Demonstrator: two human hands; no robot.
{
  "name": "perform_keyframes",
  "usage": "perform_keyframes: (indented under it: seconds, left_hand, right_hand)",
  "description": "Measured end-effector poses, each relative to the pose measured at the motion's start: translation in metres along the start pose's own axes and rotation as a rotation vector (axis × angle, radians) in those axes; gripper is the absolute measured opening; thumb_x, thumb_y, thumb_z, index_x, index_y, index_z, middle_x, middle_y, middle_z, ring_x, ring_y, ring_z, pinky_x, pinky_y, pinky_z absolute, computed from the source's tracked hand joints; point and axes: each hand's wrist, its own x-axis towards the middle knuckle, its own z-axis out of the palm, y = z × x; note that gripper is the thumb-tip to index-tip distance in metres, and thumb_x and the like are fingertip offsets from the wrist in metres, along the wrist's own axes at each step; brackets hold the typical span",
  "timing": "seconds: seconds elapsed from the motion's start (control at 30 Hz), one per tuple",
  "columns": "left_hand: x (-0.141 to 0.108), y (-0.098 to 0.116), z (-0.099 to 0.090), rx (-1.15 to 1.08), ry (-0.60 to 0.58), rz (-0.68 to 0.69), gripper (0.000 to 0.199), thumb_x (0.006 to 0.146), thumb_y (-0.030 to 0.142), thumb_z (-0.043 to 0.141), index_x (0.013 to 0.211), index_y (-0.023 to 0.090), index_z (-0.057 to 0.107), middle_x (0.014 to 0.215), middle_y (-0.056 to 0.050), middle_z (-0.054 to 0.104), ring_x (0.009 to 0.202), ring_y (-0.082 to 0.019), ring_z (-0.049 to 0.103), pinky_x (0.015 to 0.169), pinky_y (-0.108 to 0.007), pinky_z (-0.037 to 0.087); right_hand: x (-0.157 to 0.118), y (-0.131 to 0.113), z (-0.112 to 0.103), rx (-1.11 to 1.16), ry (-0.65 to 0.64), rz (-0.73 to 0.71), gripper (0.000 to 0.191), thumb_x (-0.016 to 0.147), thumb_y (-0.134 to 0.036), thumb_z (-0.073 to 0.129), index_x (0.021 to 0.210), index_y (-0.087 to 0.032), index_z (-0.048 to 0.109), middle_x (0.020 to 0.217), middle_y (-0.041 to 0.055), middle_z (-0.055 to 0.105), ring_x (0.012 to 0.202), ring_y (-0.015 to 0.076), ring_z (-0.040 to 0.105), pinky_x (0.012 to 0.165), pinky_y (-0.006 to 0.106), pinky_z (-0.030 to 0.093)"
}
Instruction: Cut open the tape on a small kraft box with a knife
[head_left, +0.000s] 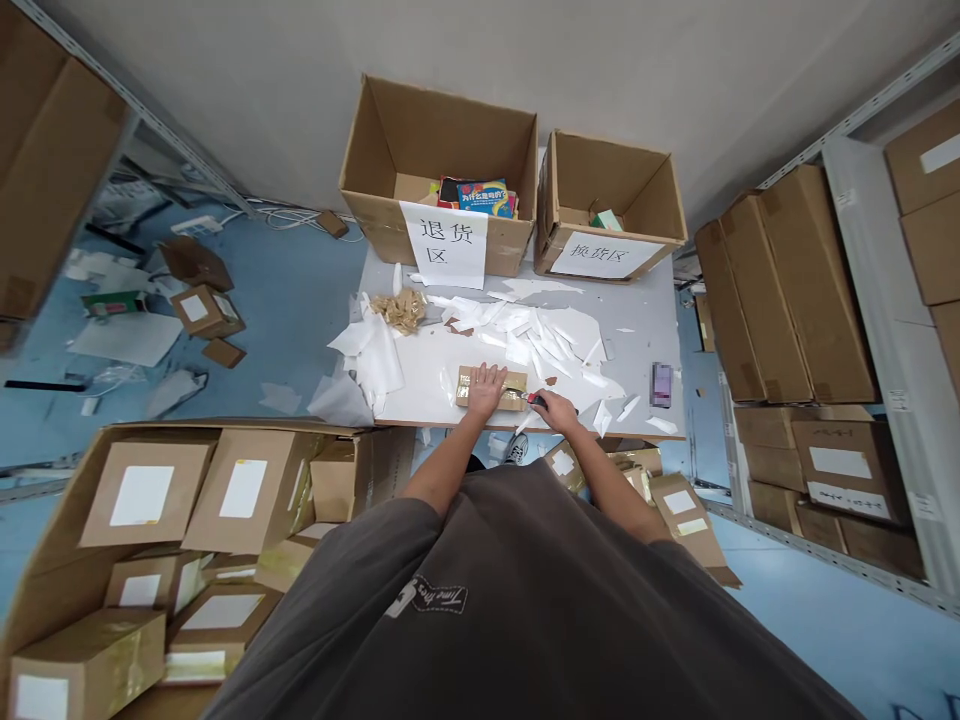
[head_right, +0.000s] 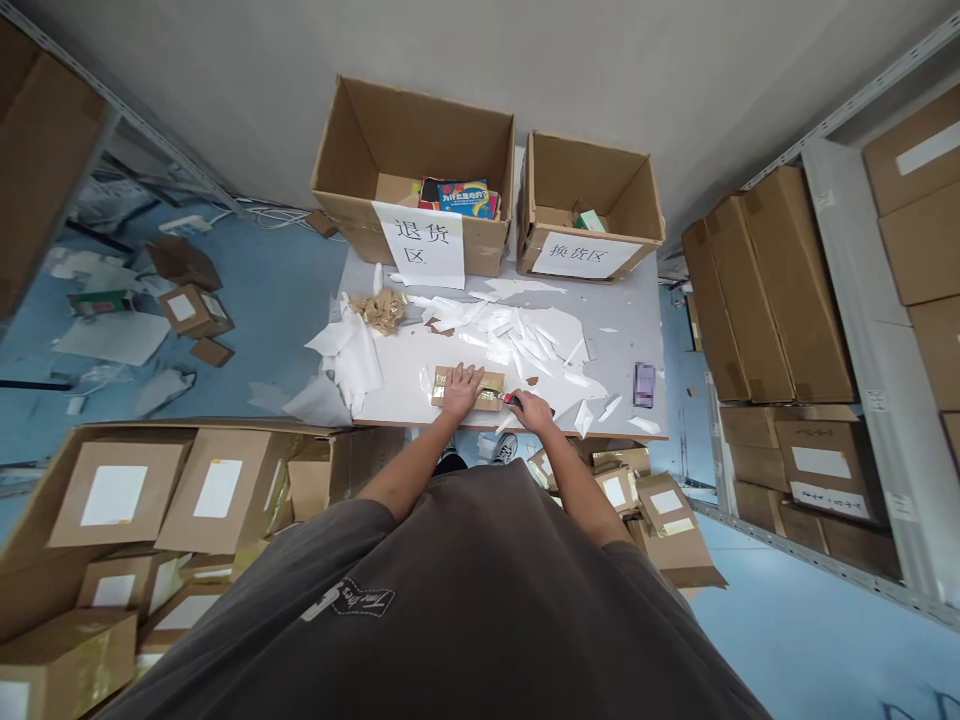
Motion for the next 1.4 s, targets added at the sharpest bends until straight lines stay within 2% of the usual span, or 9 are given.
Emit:
perform_keyframes:
  seconds: [0.2, 0.3, 0.43, 0.6, 0.8, 0.97, 1.07, 1.23, 1.4]
  left_hand:
    - [-0.003, -0.001, 0.001, 0.013, 0.012, 0.002, 0.062, 0.106, 0.031, 0.055, 0.167, 0.023, 0.049, 0.172, -0.014, 0.051, 0.166, -0.035, 0.035, 0.138, -0.06, 0.018]
    - [-0.002, 0.001, 0.002, 0.023, 0.037, -0.005, 0.063, 0.105, 0.032, 0.058, 0.167, 0.024, 0.049, 0.171, -0.016, 0.051, 0.164, -0.036, 0.038, 0.137, -0.061, 0.019]
    - [-0.001, 0.005, 0.0, 0.04, 0.065, -0.023, 0.066, 0.101, 0.032, 0.065, 0.166, 0.029, 0.051, 0.169, -0.013, 0.054, 0.161, -0.036, 0.042, 0.135, -0.059, 0.024]
    - [-0.011, 0.003, -0.017, 0.02, 0.061, -0.12, 0.059, 0.106, 0.041, 0.059, 0.163, 0.025, 0.054, 0.161, -0.015, 0.06, 0.151, -0.035, 0.05, 0.129, -0.052, 0.032]
    - [-0.045, 0.004, -0.023, -0.006, 0.012, -0.267, 0.061, 0.109, 0.041, 0.052, 0.166, 0.019, 0.046, 0.153, -0.017, 0.06, 0.133, -0.032, 0.059, 0.114, -0.043, 0.047]
    - [-0.054, 0.001, -0.017, -0.075, 0.055, -0.31, 0.069, 0.107, 0.034, 0.053, 0.172, 0.018, 0.036, 0.164, -0.02, 0.053, 0.137, -0.033, 0.059, 0.114, -0.043, 0.049]
    - [-0.048, -0.018, -0.024, -0.033, 0.05, -0.153, 0.066, 0.1, 0.02, 0.057, 0.165, 0.022, 0.047, 0.175, -0.016, 0.042, 0.148, -0.033, 0.051, 0.117, -0.044, 0.049]
    - [-0.03, -0.047, -0.032, 0.125, -0.19, 0.469, 0.053, 0.092, 0.009, 0.062, 0.139, 0.032, 0.07, 0.164, -0.006, 0.058, 0.161, -0.03, 0.039, 0.119, -0.045, 0.044]
    - [-0.011, -0.049, -0.034, 0.279, -0.185, 0.632, 0.038, 0.094, 0.011, 0.064, 0.127, 0.027, 0.077, 0.128, -0.012, 0.076, 0.138, -0.033, 0.057, 0.104, -0.043, 0.048]
  right_hand:
    - [0.006, 0.043, -0.029, 0.043, 0.153, 0.312, 0.031, 0.111, -0.044, 0.051, 0.131, -0.023, 0.063, 0.126, 0.0164, 0.076, 0.109, 0.0318, 0.071, 0.089, 0.037, 0.05]
    - [-0.003, 0.055, -0.027, 0.163, 0.134, 0.349, 0.031, 0.106, -0.048, 0.058, 0.126, -0.025, 0.064, 0.115, 0.0135, 0.079, 0.105, 0.0325, 0.073, 0.089, 0.038, 0.052]
    - [0.005, 0.016, 0.015, 0.504, 0.141, 0.413, 0.045, 0.098, -0.061, 0.061, 0.13, -0.028, 0.057, 0.11, 0.0057, 0.079, 0.098, 0.0271, 0.075, 0.085, 0.035, 0.056]
    - [0.035, -0.032, 0.048, 0.582, 0.145, 0.545, 0.066, 0.085, -0.07, 0.071, 0.132, -0.026, 0.053, 0.111, 0.0099, 0.078, 0.1, 0.0302, 0.076, 0.083, 0.037, 0.059]
    - [0.1, -0.048, 0.023, 0.599, 0.288, 0.542, 0.061, 0.091, -0.057, 0.07, 0.135, -0.02, 0.05, 0.126, 0.0199, 0.075, 0.114, 0.034, 0.072, 0.092, 0.039, 0.055]
    - [0.13, -0.06, -0.003, 0.528, 0.228, 0.451, 0.066, 0.093, -0.053, 0.076, 0.141, -0.016, 0.048, 0.129, 0.0191, 0.075, 0.111, 0.0277, 0.068, 0.092, 0.034, 0.05]
    - [0.109, -0.052, 0.003, 0.54, 0.205, 0.433, 0.069, 0.093, -0.054, 0.074, 0.144, -0.017, 0.046, 0.132, 0.0175, 0.074, 0.114, 0.0275, 0.069, 0.092, 0.034, 0.052]
    - [0.062, -0.044, 0.052, 0.722, 0.138, 0.506, 0.07, 0.079, -0.058, 0.079, 0.134, -0.025, 0.052, 0.123, 0.0111, 0.077, 0.11, 0.029, 0.075, 0.092, 0.036, 0.057]
    - [0.072, -0.042, 0.068, 0.752, 0.244, 0.518, 0.068, 0.071, -0.054, 0.084, 0.125, -0.026, 0.053, 0.116, 0.0093, 0.077, 0.108, 0.0314, 0.074, 0.094, 0.039, 0.057]
